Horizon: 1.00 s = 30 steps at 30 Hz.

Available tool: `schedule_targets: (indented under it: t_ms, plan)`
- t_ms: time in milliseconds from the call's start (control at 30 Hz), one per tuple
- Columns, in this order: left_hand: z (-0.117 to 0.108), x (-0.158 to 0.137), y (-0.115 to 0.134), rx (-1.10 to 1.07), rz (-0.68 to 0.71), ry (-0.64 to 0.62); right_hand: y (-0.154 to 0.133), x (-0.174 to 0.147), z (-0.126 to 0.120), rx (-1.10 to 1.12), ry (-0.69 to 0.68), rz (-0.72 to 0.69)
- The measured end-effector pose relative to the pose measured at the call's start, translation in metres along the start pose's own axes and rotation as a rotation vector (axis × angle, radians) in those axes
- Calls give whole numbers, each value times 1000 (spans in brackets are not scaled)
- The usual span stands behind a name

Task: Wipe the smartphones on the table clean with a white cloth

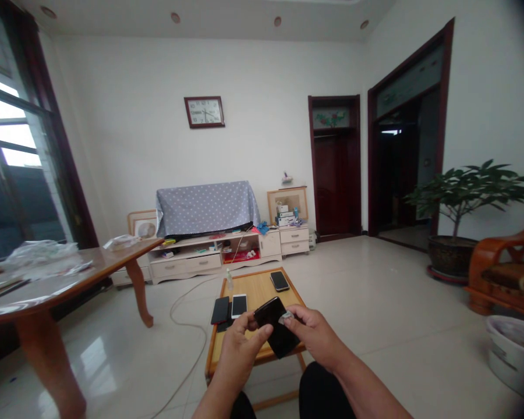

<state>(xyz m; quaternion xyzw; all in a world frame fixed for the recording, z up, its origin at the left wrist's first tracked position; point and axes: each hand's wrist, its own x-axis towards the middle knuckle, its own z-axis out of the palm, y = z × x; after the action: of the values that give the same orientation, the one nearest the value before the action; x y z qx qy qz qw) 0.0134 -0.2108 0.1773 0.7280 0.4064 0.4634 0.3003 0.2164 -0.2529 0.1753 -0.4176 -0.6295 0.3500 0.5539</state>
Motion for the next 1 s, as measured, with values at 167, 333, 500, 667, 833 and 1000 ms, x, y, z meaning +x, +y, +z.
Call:
schedule_targets:
  t_ms: [167,333,500,667,833,1000]
  plan:
    - [4,-4,7,-100,66,-57,2,0,5,101,-18,30]
    - [4,-9,11,236,178,129,8,9,4,137,253,39]
    - [10,-16,18,544,279,205,-12,2,20,111,262,-27]
    - [15,-21,23,673,384,242,-30,-9,46,-72,188,-82]
    - [11,-23,24,700,424,248,-20,7,36,-53,340,-18]
    - [11,-24,24,712,412,229,-21,7,38,-63,333,23]
